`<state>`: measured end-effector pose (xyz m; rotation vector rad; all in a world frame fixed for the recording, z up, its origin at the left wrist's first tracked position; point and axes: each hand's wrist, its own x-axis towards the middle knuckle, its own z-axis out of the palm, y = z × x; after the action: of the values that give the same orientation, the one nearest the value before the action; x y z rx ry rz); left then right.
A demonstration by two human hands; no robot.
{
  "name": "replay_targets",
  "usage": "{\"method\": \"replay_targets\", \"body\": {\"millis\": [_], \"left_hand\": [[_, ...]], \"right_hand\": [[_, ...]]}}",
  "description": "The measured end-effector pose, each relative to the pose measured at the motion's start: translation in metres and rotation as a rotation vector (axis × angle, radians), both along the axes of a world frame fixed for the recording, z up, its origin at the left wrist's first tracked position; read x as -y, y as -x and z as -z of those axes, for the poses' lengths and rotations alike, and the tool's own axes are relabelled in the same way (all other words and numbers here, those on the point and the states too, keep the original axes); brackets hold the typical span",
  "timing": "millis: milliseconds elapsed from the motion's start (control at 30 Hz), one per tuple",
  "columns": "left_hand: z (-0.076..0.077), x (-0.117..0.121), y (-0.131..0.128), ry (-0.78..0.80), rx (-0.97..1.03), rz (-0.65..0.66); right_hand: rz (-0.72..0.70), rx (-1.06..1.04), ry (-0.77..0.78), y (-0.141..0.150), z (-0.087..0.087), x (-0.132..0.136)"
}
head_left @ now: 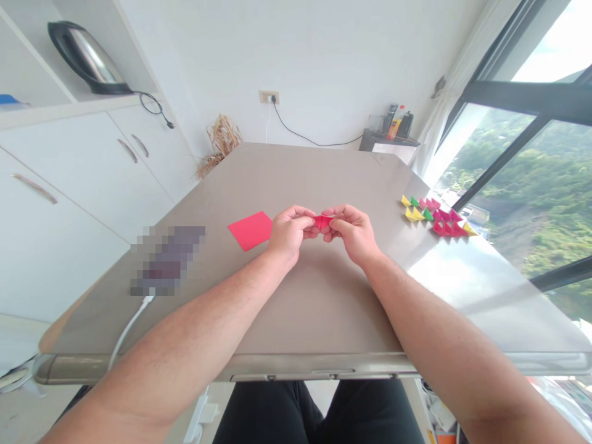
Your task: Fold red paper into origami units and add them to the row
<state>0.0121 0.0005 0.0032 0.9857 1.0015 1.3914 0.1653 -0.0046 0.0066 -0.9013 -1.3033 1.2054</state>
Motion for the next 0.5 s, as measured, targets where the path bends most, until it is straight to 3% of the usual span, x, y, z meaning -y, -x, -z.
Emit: {"method": "replay_targets", "body": {"millis": [500], "left_hand": [[-0.0006, 0.0024, -0.0020, -0.095, -0.051, -0.017]], "right_hand": [[0.030, -0.006, -0.001, 0.0006, -0.0042, 0.0010]]}}
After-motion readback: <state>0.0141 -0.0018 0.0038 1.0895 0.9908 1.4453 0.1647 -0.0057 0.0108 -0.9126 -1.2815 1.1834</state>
